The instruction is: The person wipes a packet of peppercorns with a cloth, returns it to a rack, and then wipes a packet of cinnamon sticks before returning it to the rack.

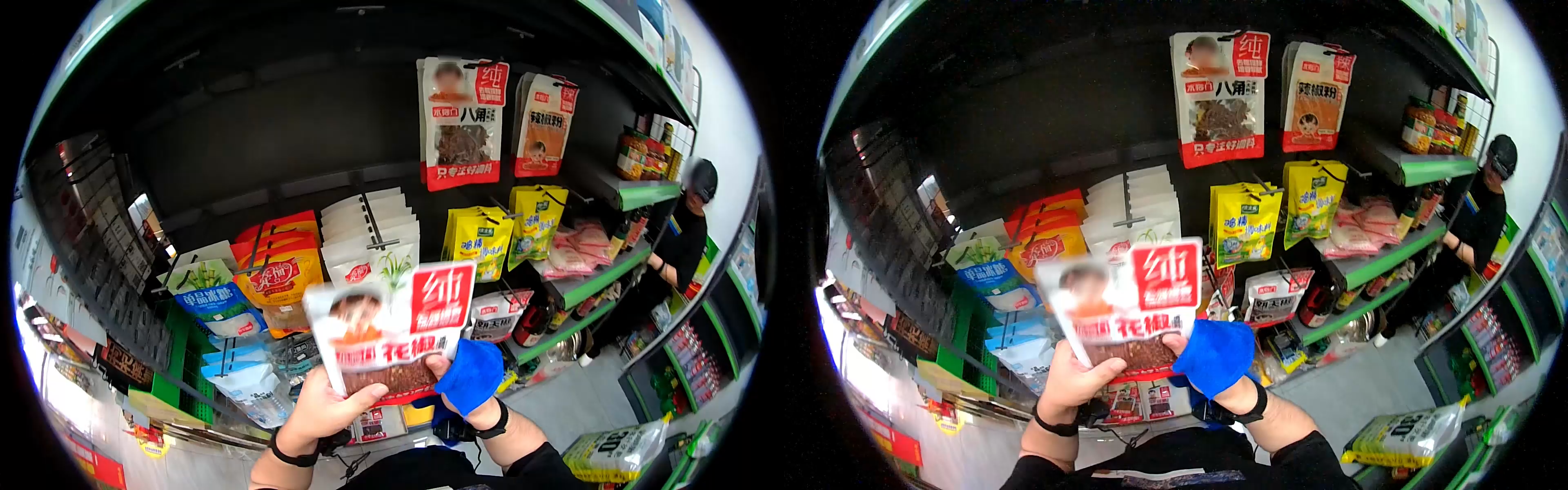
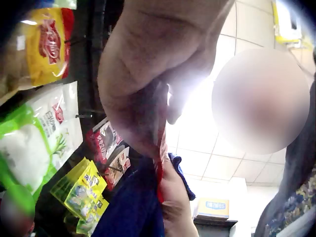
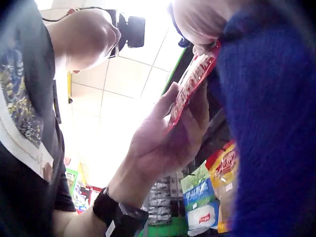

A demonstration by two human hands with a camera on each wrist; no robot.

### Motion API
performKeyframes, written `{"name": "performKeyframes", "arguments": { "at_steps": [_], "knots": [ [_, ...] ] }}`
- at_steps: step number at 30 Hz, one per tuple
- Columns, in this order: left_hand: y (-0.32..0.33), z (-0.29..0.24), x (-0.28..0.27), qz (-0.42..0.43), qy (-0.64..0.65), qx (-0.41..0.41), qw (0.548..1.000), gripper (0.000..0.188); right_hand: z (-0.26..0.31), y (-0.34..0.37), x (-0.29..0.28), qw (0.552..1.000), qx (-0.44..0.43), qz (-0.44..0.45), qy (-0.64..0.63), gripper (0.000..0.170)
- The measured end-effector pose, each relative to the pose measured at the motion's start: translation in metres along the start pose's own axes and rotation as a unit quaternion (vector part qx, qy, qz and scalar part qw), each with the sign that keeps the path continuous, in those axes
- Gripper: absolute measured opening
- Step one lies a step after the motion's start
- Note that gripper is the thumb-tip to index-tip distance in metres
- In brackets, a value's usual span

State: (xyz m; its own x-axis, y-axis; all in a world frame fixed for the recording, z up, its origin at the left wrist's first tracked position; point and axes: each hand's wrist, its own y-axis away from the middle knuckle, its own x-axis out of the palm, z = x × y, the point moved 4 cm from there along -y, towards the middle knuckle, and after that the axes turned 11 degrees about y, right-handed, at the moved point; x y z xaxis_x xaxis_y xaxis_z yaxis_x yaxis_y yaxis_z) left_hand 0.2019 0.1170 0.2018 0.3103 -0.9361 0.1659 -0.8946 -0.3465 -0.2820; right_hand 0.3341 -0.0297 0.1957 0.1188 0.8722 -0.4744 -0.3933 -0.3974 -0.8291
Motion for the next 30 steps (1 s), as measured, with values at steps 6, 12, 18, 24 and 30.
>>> {"name": "performKeyframes", "arguments": {
  "at_steps": [6,12,18,24,30],
  "knots": [
    [-0.046,-0.034,0.023,-0.030,0.056,0.032,0.998,0.037,-0.030,-0.047,-0.004,0.987,0.111,0.015,-0.115,0.024],
    [-0.094,-0.085,0.015,-0.103,0.001,0.182,0.978,0.038,-0.093,-0.040,0.004,0.981,0.124,0.080,-0.127,0.036],
    [-0.128,-0.096,0.020,-0.138,-0.011,0.215,0.967,0.037,-0.144,-0.023,0.020,0.989,0.071,0.096,-0.082,0.033],
    [-0.144,-0.099,0.005,-0.144,-0.002,0.223,0.964,0.037,-0.164,-0.014,0.045,0.967,0.120,0.133,-0.181,0.030],
    [-0.148,-0.101,-0.001,-0.119,0.000,0.223,0.968,0.038,-0.139,-0.030,0.052,0.947,0.161,0.172,-0.217,0.035]
  ]
}}
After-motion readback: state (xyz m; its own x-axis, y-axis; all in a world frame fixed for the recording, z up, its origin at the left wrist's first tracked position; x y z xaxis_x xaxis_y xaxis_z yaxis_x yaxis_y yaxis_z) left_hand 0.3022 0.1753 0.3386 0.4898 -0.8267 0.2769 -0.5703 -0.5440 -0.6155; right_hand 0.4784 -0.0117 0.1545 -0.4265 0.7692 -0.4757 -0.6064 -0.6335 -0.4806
